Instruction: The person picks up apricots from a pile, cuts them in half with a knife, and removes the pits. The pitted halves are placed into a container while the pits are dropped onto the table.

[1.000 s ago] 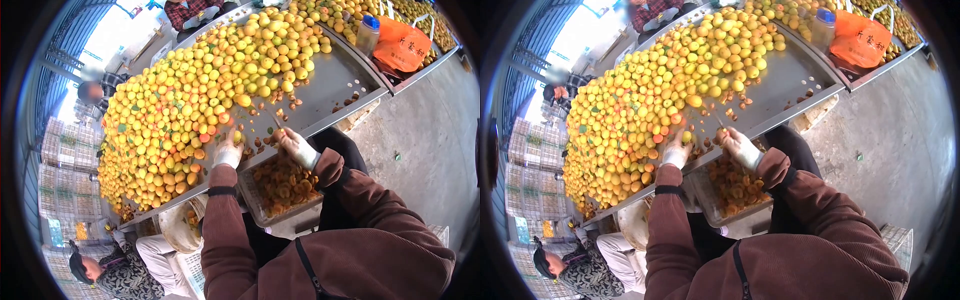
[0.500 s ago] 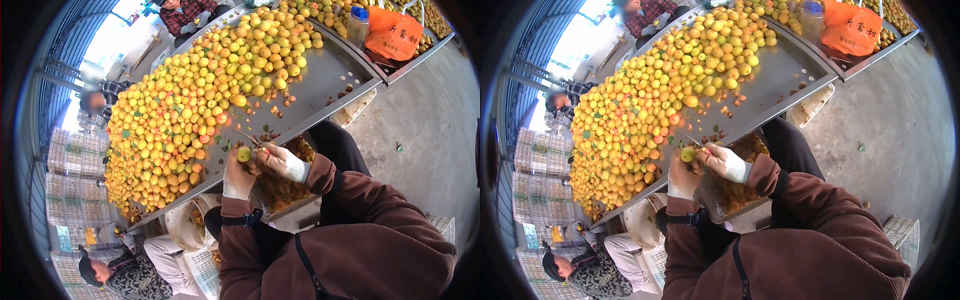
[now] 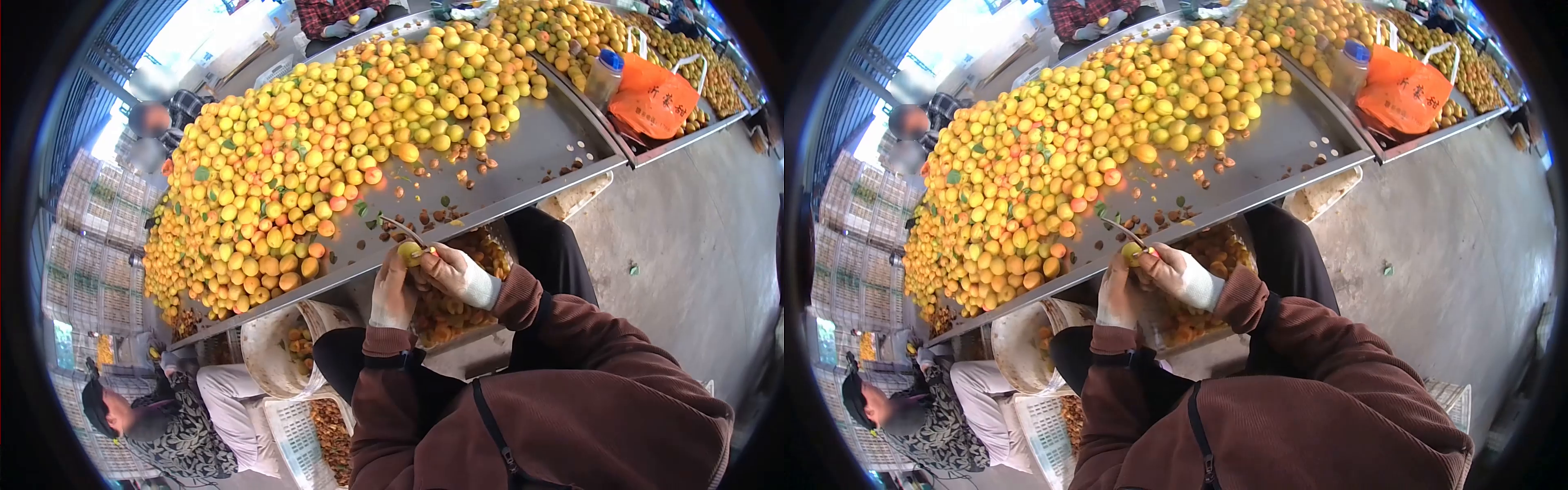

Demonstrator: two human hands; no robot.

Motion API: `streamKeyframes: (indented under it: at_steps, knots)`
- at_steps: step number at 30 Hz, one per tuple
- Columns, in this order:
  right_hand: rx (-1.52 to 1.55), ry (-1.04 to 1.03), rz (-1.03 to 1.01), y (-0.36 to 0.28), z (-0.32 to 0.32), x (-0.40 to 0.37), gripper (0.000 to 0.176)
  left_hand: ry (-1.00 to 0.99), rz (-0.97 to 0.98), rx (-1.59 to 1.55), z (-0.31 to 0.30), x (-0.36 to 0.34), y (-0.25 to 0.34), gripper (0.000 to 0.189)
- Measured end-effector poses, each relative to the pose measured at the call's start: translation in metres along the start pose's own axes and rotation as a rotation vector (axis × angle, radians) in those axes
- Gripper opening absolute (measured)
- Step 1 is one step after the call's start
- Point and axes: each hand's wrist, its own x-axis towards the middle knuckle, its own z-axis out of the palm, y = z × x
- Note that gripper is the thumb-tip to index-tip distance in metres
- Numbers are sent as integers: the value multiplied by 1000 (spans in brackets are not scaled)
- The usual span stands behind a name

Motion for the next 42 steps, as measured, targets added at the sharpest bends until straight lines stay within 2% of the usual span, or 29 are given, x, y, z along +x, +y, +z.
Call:
streamKeyframes:
  at_steps: [1,3,4,5,9,11,14,16,18,20,23,25,26,27,28,29,31,32,33,34,35,36,42]
  knots:
    - [-3,37,13,-3,5,-1,39,-46,37,68,-3,-2,1,44]
    - [-13,66,29,1,10,1,40,-12,108,87,1,-5,2,43]
    - [-157,127,-5,9,9,3,40,18,171,116,3,-6,3,41]
    - [-301,188,-40,15,8,4,41,21,174,109,1,-6,4,41]
    - [-389,175,-21,-3,17,1,41,11,215,185,-3,-7,7,44]
    - [-528,222,-88,-4,22,1,41,6,224,177,-5,-6,7,45]
    - [-552,263,-87,-4,29,2,41,14,275,287,-14,-5,4,46]
    - [-564,281,-55,-1,33,4,39,-2,383,361,-17,-4,1,44]
    - [-573,304,-22,11,35,9,38,14,399,358,-19,-2,0,43]
    - [-488,333,-123,35,32,21,36,28,418,356,-20,-2,0,42]
    - [-524,332,-88,25,35,21,34,42,437,350,-23,-1,5,36]
    - [-562,331,-92,22,30,19,34,120,513,624,-22,-2,6,34]
    - [-715,293,-105,18,24,19,34,104,501,634,-20,-3,6,34]
    - [-871,252,-119,14,18,20,34,179,519,777,-13,-4,11,33]
    - [-1027,271,-237,14,12,23,33,254,540,919,-8,-5,14,33]
    - [-1054,233,-177,9,5,23,32,239,544,925,-7,-4,12,33]
    - [-1079,201,-137,6,-1,25,31,245,380,457,-12,0,11,38]
    - [-908,247,-185,10,2,24,32,246,389,459,-15,5,10,38]
    - [-737,282,-218,11,6,20,33,241,344,262,-15,6,8,44]
    - [-736,273,-208,13,9,14,33,234,292,67,-16,4,4,50]
    - [-715,254,-124,14,13,10,35,168,244,-2,-16,3,2,61]
    - [-695,238,-47,12,16,8,37,166,243,1,-15,4,0,61]
    - [-654,187,-1,12,19,4,43,131,266,-29,-8,4,-2,65]
